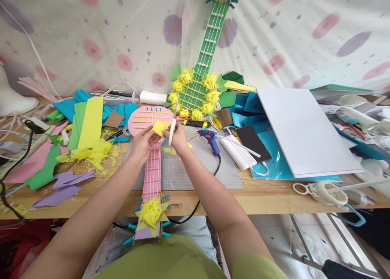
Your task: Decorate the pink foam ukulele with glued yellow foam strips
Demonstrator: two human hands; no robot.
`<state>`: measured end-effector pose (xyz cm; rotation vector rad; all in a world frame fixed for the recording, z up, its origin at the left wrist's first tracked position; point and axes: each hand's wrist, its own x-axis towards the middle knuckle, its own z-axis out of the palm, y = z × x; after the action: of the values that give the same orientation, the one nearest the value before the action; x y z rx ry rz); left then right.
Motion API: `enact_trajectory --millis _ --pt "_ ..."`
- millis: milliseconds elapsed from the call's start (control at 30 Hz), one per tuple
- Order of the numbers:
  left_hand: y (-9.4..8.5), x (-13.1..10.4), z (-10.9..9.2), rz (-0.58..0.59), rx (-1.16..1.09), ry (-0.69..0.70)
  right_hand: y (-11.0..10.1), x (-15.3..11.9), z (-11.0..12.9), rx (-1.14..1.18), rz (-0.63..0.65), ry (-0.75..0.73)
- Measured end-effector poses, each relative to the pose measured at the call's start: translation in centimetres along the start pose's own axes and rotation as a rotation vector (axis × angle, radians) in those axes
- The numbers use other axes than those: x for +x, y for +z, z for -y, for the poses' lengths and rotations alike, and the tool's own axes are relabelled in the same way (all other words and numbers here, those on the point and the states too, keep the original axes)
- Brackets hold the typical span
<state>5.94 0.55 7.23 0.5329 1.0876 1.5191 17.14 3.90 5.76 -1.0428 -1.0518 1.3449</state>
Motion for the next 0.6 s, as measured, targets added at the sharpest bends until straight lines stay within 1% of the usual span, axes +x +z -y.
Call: enact_trajectory --millis 300,600 --pt "0.41 -0.61 -0.44 -0.004 0.006 0.011 -0.05 0.24 -0.15 -0.059 -0.035 -0.031" --pt "0.50 -0.73 -0.43 -0.028 0.070 0.008 -0.15 0.45 -0.30 -0.081 -0.013 -0.041"
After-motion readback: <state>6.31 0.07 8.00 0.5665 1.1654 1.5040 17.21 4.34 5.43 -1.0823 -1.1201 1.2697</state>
